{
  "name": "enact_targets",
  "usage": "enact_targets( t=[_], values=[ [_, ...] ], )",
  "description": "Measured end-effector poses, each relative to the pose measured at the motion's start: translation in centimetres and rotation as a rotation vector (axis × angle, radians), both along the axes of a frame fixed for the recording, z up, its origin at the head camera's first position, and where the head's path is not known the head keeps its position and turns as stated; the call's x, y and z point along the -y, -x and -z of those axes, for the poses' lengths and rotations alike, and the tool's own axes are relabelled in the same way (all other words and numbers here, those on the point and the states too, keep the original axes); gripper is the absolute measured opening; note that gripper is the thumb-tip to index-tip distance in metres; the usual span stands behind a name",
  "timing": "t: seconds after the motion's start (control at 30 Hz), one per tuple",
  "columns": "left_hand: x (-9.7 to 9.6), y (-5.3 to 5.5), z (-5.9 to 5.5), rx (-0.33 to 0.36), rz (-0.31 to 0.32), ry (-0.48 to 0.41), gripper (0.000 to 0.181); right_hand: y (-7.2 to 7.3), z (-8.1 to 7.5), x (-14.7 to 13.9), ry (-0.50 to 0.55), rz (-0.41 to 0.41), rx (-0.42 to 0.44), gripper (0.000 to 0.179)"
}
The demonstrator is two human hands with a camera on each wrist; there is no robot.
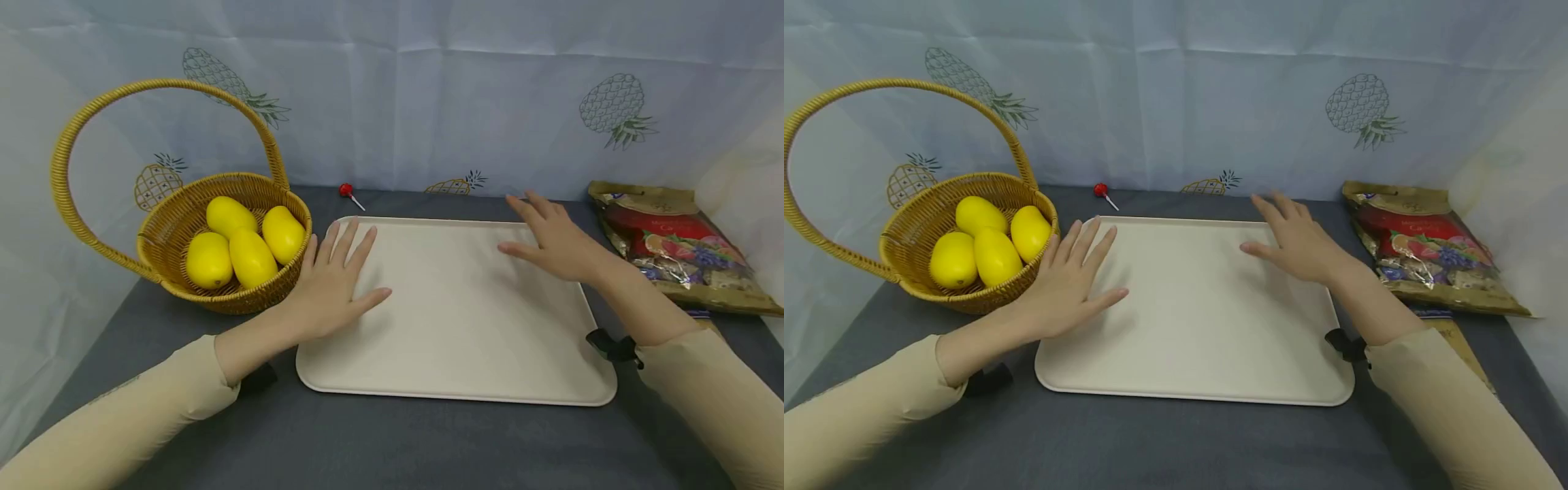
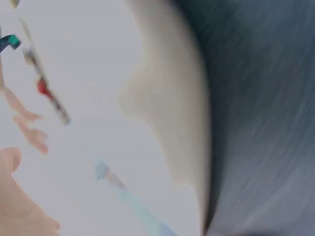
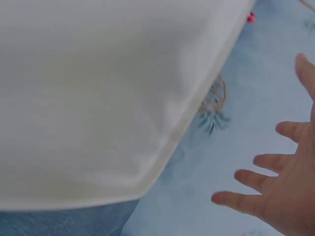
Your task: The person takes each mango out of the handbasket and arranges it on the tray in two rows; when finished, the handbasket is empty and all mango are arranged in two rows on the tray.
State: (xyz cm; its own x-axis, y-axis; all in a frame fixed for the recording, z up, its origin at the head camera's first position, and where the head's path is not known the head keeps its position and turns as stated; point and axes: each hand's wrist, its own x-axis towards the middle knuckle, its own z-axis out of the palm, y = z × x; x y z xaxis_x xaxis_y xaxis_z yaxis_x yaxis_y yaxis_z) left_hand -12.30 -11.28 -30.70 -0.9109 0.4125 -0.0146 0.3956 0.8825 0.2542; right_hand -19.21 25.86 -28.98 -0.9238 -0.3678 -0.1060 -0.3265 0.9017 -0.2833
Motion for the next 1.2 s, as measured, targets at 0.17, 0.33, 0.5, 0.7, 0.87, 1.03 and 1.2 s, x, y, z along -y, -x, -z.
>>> enact_targets(
  t=[0.17,0.33,0.5,0.7,0.87,1.03,1.2],
  values=[
    [1.6,1.0,-3.9,-0.014,-0.031,-0.077,0.083,2.7,-1.1,-2.5,0.096,0.057,0.047,0.082],
    [4.4,2.3,-7.9,0.060,-0.090,-0.190,0.077,4.8,-0.6,-5.5,0.167,0.099,0.157,0.068],
    [7.7,4.4,-10.3,0.195,-0.204,-0.273,0.078,5.8,0.7,-7.8,0.204,0.154,0.315,0.067],
    [10.8,6.8,-10.8,0.308,-0.315,-0.325,0.079,6.1,1.8,-8.9,0.249,0.169,0.468,0.069],
    [12.0,8.3,-10.9,0.353,-0.383,-0.393,0.081,6.2,2.3,-9.1,0.261,0.156,0.499,0.071],
    [12.5,9.9,-10.7,0.431,-0.429,-0.450,0.083,6.2,2.6,-9.1,0.269,0.150,0.503,0.075],
    [13.1,12.0,-9.9,0.534,-0.417,-0.446,0.083,6.1,2.6,-8.8,0.273,0.155,0.515,0.078]
  ],
)
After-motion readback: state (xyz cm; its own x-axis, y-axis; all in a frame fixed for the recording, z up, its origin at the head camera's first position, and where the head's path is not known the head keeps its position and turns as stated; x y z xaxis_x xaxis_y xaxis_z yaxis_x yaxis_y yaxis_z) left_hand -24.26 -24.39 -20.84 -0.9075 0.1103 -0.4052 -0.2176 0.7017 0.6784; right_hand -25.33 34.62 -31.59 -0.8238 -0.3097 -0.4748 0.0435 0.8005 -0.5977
